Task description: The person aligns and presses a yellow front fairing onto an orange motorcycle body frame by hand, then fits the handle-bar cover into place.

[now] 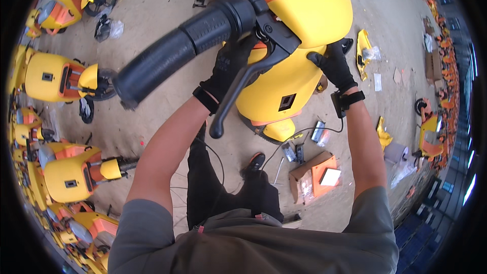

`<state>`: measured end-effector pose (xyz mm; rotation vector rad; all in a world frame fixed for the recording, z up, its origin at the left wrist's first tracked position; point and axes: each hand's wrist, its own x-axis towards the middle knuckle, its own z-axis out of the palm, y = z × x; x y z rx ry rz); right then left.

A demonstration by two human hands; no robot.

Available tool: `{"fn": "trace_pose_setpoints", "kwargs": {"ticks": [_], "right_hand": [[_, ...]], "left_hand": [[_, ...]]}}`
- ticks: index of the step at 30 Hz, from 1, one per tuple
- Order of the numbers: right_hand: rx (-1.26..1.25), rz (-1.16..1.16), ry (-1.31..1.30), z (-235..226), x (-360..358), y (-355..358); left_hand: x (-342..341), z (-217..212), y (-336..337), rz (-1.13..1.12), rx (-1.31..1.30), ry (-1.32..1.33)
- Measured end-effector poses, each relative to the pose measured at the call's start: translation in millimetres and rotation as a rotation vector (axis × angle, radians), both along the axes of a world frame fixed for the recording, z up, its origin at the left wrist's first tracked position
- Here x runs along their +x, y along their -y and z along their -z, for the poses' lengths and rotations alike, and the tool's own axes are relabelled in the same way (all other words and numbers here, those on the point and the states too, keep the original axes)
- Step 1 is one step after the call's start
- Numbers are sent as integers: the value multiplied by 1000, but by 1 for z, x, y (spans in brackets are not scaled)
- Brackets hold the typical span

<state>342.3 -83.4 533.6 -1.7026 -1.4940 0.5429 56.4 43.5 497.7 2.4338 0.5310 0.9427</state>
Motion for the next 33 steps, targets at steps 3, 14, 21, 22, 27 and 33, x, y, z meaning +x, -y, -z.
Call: {"fn": "trace_pose_setpoints", "kwargs": {"ticks": [3, 14, 21, 22, 27, 33], "right_hand": [[-2, 89, 105, -9, -15, 10], [2, 82, 335, -20, -13, 9], [189, 65, 269, -3, 4, 2], [229, 69, 298, 1, 6, -4], [163, -52, 26, 16, 16, -13], [218, -218, -142, 22, 22, -20]], "left_hand": [[3, 4, 2, 57, -8, 37], [-1, -26, -1, 196, -256, -61], [-4, -28, 12, 40, -225, -140], [-8, -28, 11, 24, -255, -144], [-24, -21, 12, -80, -237, -182], [-37, -22, 19, -193, -290, -300]]}}
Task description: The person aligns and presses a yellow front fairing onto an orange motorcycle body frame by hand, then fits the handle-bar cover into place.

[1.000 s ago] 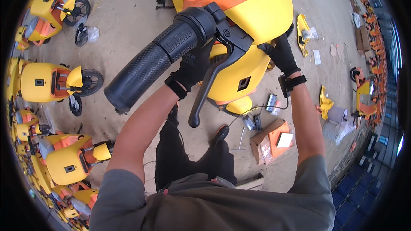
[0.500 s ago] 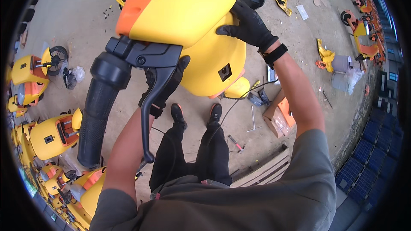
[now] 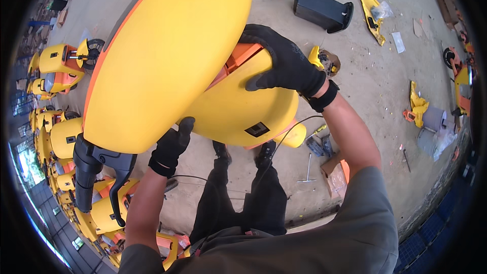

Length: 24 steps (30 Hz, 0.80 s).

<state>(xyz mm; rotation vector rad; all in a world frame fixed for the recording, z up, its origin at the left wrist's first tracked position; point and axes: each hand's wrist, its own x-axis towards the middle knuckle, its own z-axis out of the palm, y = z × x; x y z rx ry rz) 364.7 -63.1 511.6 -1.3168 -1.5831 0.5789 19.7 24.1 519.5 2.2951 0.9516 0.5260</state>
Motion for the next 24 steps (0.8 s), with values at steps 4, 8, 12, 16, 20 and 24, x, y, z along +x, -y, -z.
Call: {"fn": "trace_pose_setpoints", "kwargs": {"ticks": [4, 8, 12, 16, 20, 24], "right_hand": [[27, 52, -70, 4, -2, 1], [57, 78, -53, 8, -4, -1], [70, 84, 5, 6, -9, -3], [67, 122, 4, 3, 2, 0], [58, 158, -327, 13, -9, 2], [-333, 14, -605, 23, 0, 20]], "left_hand": [[-8, 2, 4, 11, -16, -56], [-10, -2, 7, 22, -32, -112], [-18, -2, 9, 13, 78, -131], [1, -7, 10, 27, 147, -148], [2, -14, 9, -50, -58, -84], [5, -8, 3, -45, -81, 0]]}}
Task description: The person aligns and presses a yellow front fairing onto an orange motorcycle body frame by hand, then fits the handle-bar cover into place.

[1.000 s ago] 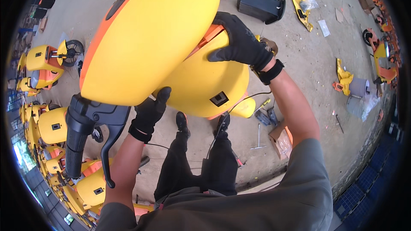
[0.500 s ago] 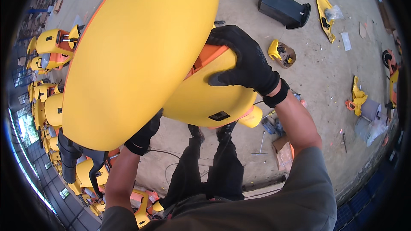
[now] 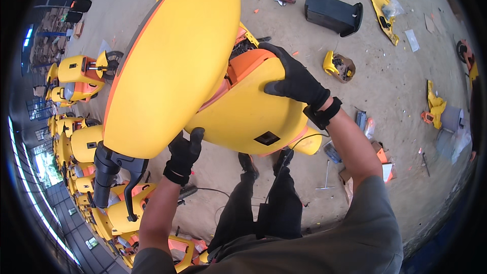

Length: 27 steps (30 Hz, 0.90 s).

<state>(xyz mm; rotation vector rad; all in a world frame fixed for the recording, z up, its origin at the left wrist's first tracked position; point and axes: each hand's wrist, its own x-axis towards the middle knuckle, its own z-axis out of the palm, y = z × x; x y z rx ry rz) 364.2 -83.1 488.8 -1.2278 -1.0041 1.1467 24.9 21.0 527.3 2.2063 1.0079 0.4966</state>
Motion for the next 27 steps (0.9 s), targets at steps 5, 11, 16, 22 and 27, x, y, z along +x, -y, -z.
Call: {"fn": "trace_pose_setpoints", "kwargs": {"ticks": [5, 11, 16, 22, 27], "right_hand": [[151, 35, 198, 4, 3, -11], [333, 128, 398, -3, -7, -16], [342, 194, 338, 1, -14, -16], [387, 217, 421, -3, -8, -18], [418, 173, 554, -11, -4, -20]], "left_hand": [[2, -2, -2, 38, 166, -10], [-1, -6, 3, 72, 157, -65], [-7, -19, 15, 45, 225, -282], [-1, -17, 11, 195, 474, -368], [5, -16, 8, 35, 124, -143]]}}
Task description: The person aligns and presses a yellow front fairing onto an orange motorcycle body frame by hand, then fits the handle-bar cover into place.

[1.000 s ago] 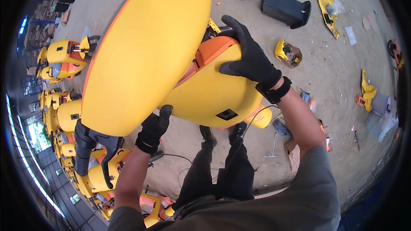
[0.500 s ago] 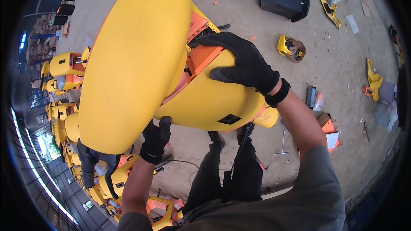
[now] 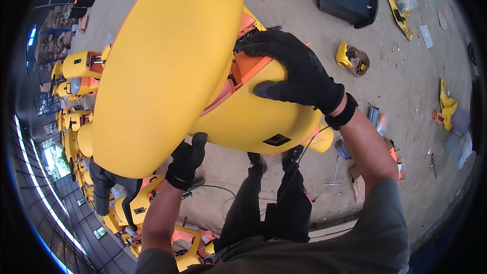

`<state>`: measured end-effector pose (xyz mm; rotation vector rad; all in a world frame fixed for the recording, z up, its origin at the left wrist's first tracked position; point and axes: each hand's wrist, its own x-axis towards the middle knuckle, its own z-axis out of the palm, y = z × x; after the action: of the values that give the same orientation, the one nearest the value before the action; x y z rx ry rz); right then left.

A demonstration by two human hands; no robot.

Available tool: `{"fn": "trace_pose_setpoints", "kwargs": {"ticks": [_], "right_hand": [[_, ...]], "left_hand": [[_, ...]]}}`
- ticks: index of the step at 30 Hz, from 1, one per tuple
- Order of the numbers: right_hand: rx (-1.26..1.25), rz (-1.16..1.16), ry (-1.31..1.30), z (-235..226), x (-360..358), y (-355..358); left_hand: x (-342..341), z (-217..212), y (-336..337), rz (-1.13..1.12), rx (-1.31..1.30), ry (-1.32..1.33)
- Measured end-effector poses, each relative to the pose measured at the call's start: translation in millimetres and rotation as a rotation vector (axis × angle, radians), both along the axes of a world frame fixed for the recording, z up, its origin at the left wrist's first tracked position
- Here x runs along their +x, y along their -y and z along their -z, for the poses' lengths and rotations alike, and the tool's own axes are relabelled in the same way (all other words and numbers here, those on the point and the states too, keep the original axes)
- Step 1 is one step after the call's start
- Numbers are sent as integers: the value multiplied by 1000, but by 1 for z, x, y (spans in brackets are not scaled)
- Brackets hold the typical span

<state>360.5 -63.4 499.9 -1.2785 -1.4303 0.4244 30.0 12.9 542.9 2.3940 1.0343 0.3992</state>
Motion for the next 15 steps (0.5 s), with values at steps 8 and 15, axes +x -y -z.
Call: {"fn": "trace_pose_setpoints", "kwargs": {"ticks": [8, 15], "right_hand": [[140, -31, 261, -23, -9, -12], [109, 41, 274, -23, -15, -9]], "left_hand": [[-3, 5, -3, -50, -92, 89], [-16, 13, -2, -18, 132, -26]]}}
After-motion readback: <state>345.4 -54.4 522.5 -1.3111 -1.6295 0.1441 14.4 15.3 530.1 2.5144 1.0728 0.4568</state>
